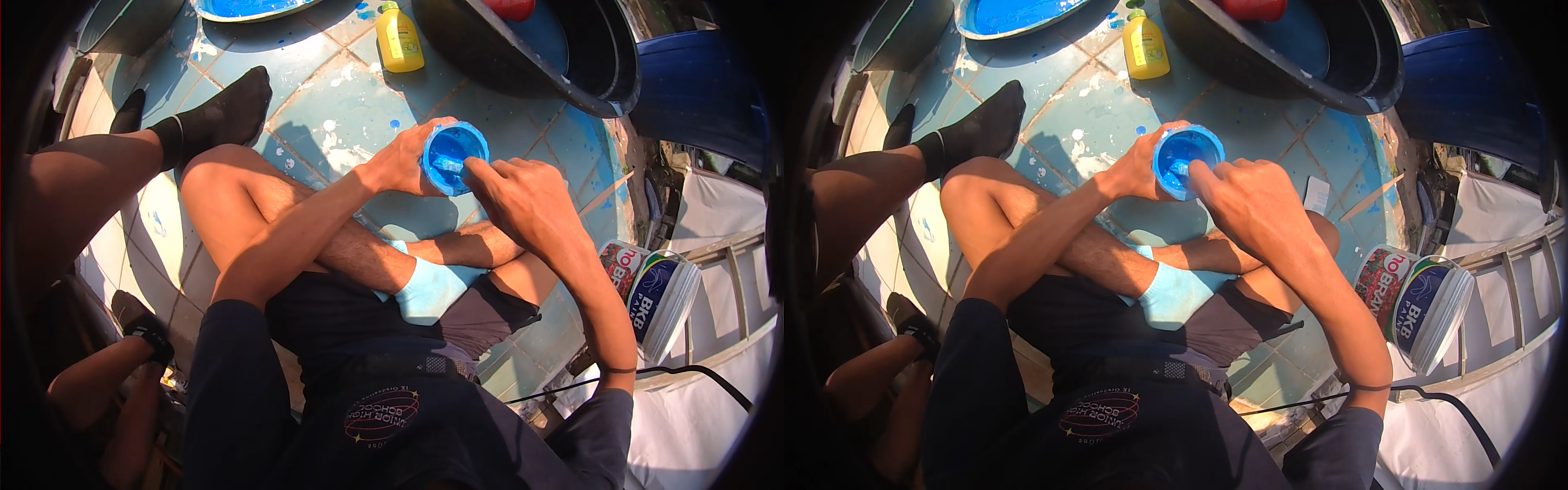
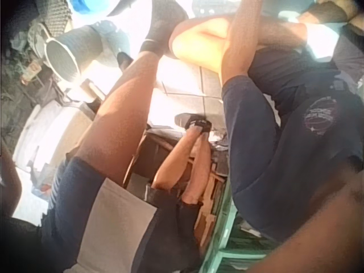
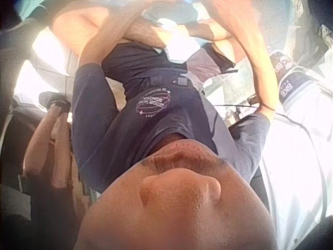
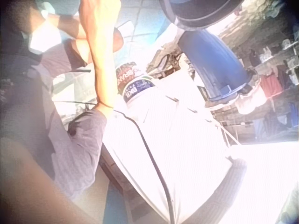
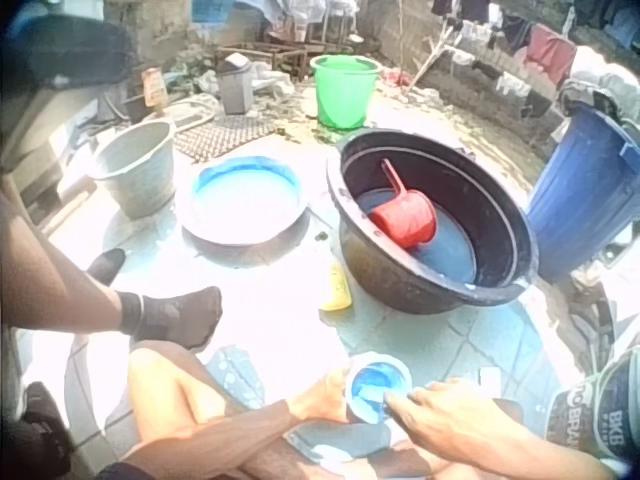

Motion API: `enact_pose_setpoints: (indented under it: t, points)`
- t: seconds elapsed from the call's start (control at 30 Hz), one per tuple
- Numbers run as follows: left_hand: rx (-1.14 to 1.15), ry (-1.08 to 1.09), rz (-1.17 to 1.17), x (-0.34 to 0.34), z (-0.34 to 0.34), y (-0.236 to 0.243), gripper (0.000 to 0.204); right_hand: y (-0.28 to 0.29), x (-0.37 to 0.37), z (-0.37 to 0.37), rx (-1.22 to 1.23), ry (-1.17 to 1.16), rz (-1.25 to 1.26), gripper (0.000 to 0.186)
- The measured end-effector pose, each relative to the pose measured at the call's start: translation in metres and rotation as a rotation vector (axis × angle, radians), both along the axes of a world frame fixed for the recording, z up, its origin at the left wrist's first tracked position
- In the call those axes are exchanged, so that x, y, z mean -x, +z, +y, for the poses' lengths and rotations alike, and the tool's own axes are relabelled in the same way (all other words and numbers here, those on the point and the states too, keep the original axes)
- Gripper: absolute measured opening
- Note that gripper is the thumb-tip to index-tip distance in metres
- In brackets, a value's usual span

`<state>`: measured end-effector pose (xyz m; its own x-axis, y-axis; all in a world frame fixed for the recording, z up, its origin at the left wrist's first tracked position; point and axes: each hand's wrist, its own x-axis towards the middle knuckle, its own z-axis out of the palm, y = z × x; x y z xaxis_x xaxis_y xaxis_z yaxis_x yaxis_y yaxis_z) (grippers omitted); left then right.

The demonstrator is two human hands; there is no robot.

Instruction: Mixing blue paint in a plastic cup with a brush and adding water.

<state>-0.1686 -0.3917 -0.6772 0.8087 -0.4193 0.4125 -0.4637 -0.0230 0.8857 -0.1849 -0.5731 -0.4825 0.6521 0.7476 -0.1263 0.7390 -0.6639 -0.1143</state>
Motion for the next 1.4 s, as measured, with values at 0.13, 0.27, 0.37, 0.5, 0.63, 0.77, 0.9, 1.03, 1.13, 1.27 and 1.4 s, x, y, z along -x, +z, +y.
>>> enact_pose_setpoints:
  t: [0.13, 0.27, 0.37, 0.5, 0.63, 0.77, 0.9, 1.03, 1.13, 1.27, 1.4]
  points:
    - [-0.015, -0.009, 0.016, 0.001, 0.001, 0.001, 0.103, -0.003, -0.009, 0.014, -0.149, -0.252, 0.211, 0.027]
    - [-0.047, 0.031, -0.017, 0.001, 0.001, 0.001, 0.103, -0.002, -0.012, 0.016, -0.434, -0.686, 0.636, 0.036]
    - [-0.046, 0.001, 0.045, 0.001, 0.002, 0.001, 0.104, -0.004, -0.008, 0.006, -0.498, -0.459, 0.599, 0.033]
    - [-0.041, -0.041, 0.094, 0.001, 0.003, 0.006, 0.1, -0.012, -0.008, 0.001, -0.359, -0.197, 0.302, 0.025]
    - [-0.052, -0.042, 0.132, -0.001, 0.003, 0.004, 0.103, -0.012, -0.011, 0.014, -0.169, -0.311, 0.176, 0.029]
    - [-0.02, -0.038, 0.128, 0.002, 0.005, 0.002, 0.103, -0.006, -0.013, 0.019, -0.111, -0.529, 0.373, 0.037]
    - [-0.04, 0.023, -0.005, 0.001, 0.001, -0.003, 0.097, 0.004, -0.012, 0.006, -0.187, -0.375, 0.391, 0.036]
    - [-0.051, 0.025, -0.007, 0.0, -0.001, 0.0, 0.096, 0.026, -0.015, -0.006, -0.223, -0.364, 0.406, 0.031]
    - [-0.092, 0.004, 0.034, 0.002, 0.003, 0.005, 0.096, 0.036, -0.015, -0.012, -0.29, -0.317, 0.318, 0.022]
    - [-0.069, -0.009, 0.061, 0.002, 0.001, 0.008, 0.095, 0.041, -0.019, -0.017, -0.252, -0.285, 0.345, 0.022]
    - [-0.073, 0.014, -0.008, 0.002, 0.001, 0.003, 0.099, 0.024, -0.02, -0.009, -0.214, -0.208, 0.324, 0.02]
